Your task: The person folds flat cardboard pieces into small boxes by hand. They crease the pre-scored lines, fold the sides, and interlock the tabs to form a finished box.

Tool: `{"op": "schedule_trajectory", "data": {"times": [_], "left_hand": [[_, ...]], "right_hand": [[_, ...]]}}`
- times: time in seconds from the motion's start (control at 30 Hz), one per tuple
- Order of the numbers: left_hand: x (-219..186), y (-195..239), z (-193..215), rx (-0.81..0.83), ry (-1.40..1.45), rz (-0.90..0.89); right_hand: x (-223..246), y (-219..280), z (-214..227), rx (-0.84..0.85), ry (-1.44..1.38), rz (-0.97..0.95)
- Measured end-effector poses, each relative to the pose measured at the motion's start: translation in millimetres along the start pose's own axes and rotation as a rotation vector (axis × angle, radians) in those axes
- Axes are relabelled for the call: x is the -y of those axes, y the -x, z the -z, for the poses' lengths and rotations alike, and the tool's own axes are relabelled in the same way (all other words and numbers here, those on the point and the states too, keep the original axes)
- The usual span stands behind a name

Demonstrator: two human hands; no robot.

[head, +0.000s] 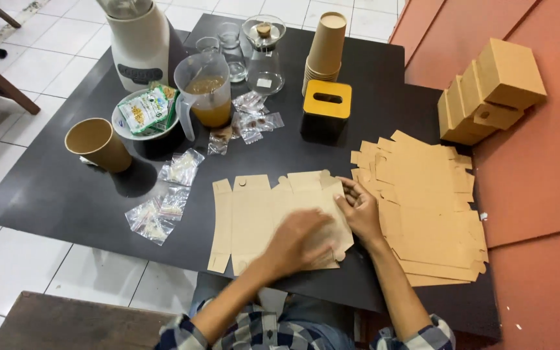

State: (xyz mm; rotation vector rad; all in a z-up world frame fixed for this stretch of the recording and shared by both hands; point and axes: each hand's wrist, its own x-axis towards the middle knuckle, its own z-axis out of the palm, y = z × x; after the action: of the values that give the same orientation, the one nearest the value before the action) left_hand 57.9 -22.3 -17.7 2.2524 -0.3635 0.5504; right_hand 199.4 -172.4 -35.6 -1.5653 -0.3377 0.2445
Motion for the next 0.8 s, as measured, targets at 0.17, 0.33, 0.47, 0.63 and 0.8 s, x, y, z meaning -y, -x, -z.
{"op": "schedule_trajectory", "data": {"times": [0.17, 0.33, 0.47, 0.63, 0.8], "left_hand": [[5.9, -11.5, 59.4, 0.234, -0.258, 0.275], [13.9, -0.2, 73.7, 0.338, -0.321, 0.328], [27.1, 0.8, 79.9, 0.397, -0.288, 0.299], [40.6, 0.3, 83.6, 0.452, -0.303, 0.256], [30.9, 0.3, 87.3, 0.426, -0.338, 0.243]], "right_hand": [[-0.1, -2.0, 2.1, -0.001, -0.013, -0.01], [0.1, 1.1, 5.6, -0.025, -0.047, -0.082], [-38.9, -11.9, 23.9, -0.01, -0.076, -0.154], [14.3, 1.7, 10.0, 0.023, -0.109, -0.191], [28.5, 7.2, -2.8, 0.226, -0.415, -0.34]]}}
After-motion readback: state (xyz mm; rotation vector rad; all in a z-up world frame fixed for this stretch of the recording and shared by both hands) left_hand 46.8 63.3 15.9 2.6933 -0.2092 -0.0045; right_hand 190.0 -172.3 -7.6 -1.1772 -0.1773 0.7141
